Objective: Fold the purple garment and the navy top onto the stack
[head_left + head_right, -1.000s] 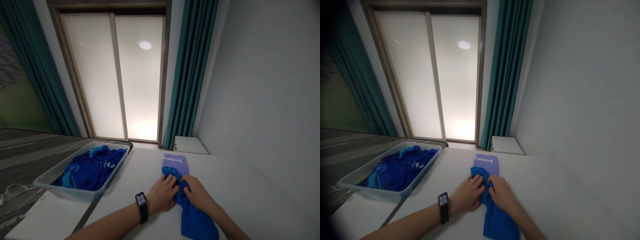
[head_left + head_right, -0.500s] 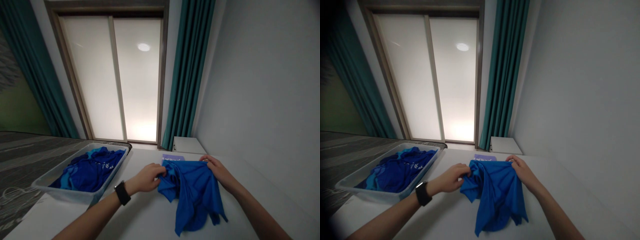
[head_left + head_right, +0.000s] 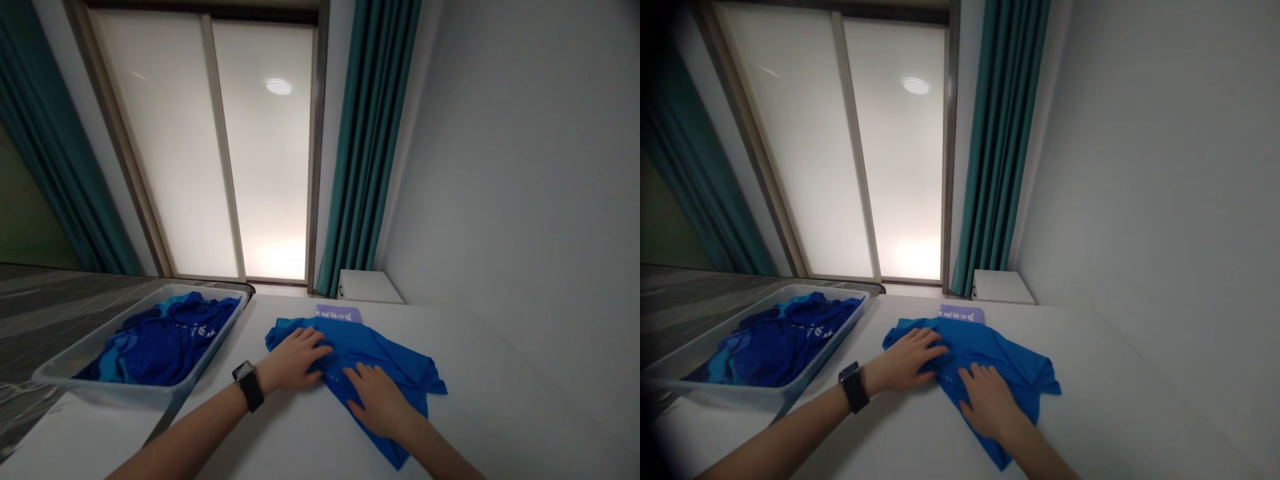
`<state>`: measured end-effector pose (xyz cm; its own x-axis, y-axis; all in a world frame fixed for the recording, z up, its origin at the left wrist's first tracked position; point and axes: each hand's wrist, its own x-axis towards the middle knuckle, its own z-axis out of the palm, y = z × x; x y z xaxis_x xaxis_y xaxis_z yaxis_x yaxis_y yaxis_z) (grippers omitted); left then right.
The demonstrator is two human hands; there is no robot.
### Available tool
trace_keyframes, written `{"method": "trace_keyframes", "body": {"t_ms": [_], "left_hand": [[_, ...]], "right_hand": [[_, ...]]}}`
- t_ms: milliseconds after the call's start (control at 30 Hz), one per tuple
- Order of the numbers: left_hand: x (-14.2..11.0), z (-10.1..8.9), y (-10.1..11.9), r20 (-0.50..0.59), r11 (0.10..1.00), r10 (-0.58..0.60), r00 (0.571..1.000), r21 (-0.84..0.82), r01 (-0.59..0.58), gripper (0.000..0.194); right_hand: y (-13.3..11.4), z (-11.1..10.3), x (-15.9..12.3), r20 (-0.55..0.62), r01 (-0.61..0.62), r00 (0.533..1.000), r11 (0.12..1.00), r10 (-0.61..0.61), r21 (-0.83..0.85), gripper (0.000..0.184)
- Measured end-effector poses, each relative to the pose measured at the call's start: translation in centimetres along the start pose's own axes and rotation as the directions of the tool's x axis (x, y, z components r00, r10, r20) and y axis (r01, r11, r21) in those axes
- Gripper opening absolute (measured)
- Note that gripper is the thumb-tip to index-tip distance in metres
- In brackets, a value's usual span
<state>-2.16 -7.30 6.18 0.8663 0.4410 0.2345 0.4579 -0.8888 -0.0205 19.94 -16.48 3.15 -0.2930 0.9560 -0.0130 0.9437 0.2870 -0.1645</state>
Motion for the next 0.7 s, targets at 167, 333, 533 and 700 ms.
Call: {"method": "trace_keyframes", "body": {"t_ms": [167,333,533,700], "left_hand": [[0.4,2.2,0.4,0.082,0.989,0.071,0.994,0.124,-0.081,0.014],[0.5,-2.1,-2.0,-0.033,0.982,-0.118,0.992,0.146,0.122,0.007],[0.4,-9.7,-2.6,-0.2,0.942,-0.324,0.925,0.024,0.335,0.023],[1.3,-14.5,-0.5,-0.447,0.835,-0.458,0.769,-0.513,0.199,0.027]], "right_hand": [[1.1,-0.3,-0.1,-0.075,0.027,0.997,0.998,-0.031,-0.053,0.036],[4.3,-5.1,-0.4,-0.146,-0.103,0.985,0.991,0.091,-0.082,0.031],[4.9,-11.1,-1.2,-0.367,-0.258,0.893,0.964,0.261,0.06,0.031],[1.7,-16.3,-2.3,-0.705,-0.016,0.675,0.96,0.217,0.28,0.031]]}}
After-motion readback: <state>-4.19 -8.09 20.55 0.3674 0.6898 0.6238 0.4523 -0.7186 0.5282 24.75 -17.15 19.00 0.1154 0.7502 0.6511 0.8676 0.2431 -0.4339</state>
